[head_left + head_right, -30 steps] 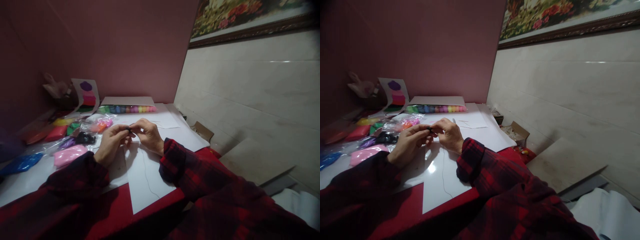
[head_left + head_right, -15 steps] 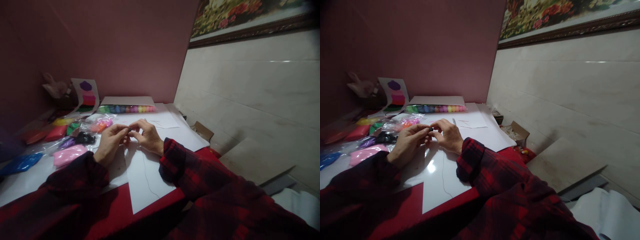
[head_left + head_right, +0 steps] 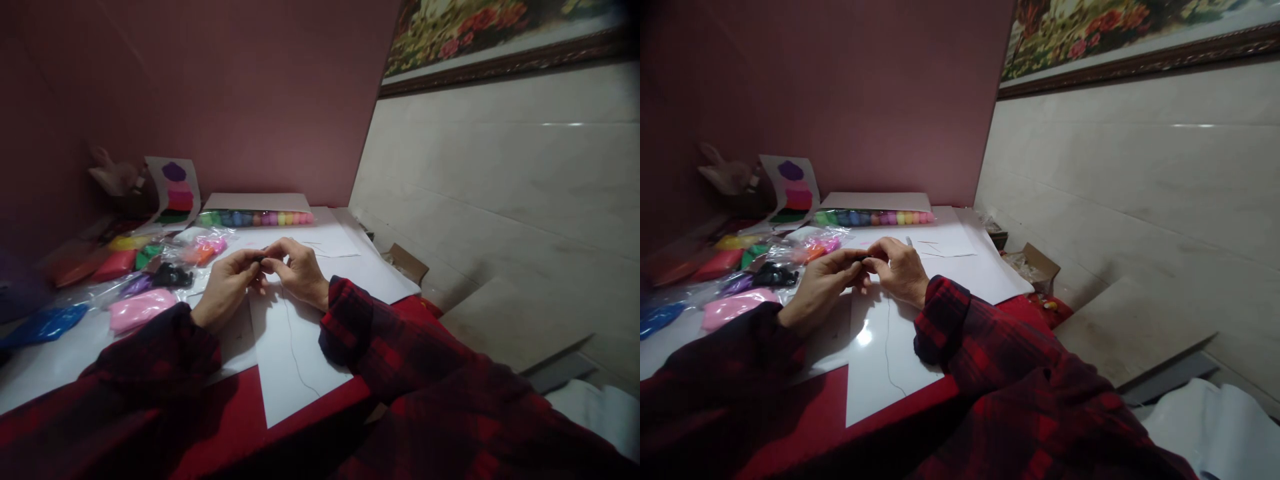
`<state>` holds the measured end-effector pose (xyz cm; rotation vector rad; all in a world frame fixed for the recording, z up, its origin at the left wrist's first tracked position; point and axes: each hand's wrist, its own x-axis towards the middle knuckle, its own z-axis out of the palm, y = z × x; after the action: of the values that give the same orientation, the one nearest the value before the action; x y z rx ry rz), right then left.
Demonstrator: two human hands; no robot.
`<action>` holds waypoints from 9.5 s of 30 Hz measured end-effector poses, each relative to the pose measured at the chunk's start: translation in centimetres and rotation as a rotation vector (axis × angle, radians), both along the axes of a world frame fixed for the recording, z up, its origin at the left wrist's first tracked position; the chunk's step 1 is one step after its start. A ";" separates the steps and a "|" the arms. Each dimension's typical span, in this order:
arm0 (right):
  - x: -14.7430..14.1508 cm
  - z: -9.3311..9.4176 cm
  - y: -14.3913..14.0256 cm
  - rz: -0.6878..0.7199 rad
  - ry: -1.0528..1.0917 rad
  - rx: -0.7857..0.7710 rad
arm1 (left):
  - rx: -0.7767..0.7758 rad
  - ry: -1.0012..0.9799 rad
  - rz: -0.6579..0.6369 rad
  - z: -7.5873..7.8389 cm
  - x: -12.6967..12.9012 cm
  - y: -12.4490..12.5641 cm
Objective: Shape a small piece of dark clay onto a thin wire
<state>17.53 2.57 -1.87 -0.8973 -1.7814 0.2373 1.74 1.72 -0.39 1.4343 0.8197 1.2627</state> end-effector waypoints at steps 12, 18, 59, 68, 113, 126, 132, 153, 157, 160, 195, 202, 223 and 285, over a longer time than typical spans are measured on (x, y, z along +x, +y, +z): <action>0.1 0.1 -0.2 0.058 -0.042 -0.031 | -0.029 0.093 0.100 0.6 0.4 -0.7; 0.1 0.0 -0.2 0.086 0.013 -0.102 | 0.002 0.084 0.090 0.6 0.4 -0.7; -0.1 0.3 -0.4 0.062 -0.074 -0.055 | 0.004 0.036 0.167 0.4 0.3 -0.5; -0.6 -0.2 0.0 0.234 0.263 -0.331 | 0.062 0.010 0.180 0.1 0.2 -0.2; -0.5 -0.1 0.0 0.191 0.295 -0.308 | 0.025 0.101 0.166 0.6 0.3 -0.4; -0.4 -0.2 0.0 0.192 0.197 -0.292 | -0.002 0.153 0.201 0.5 0.4 -0.5; -0.4 0.0 -0.2 0.170 0.150 -0.327 | -0.024 0.133 0.223 0.7 0.4 -0.7; -0.2 -0.3 -0.1 0.134 0.039 -0.272 | -0.052 0.159 0.203 0.7 0.3 -0.8; -0.3 -0.2 -0.1 0.114 0.001 -0.284 | -0.060 0.189 0.175 0.3 0.2 -0.5; -0.3 -0.1 -0.2 0.100 -0.040 -0.283 | -0.069 0.217 0.151 0.1 0.0 -0.3; -0.4 0.3 -0.6 0.179 0.161 -0.296 | -0.034 0.085 0.183 0.8 0.4 -0.6; -0.7 0.2 -0.5 0.231 0.252 -0.326 | 0.044 0.181 0.261 0.3 0.2 -0.3; -0.7 0.3 -0.4 0.173 0.284 -0.311 | 0.055 0.132 0.185 0.7 0.5 -0.6; -0.4 0.1 -0.7 0.140 0.036 -0.145 | 0.014 0.025 0.119 0.4 0.2 -0.5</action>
<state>17.16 1.91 -1.80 -0.8651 -1.8135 0.4758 1.97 1.25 -0.02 1.4326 0.9268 1.3445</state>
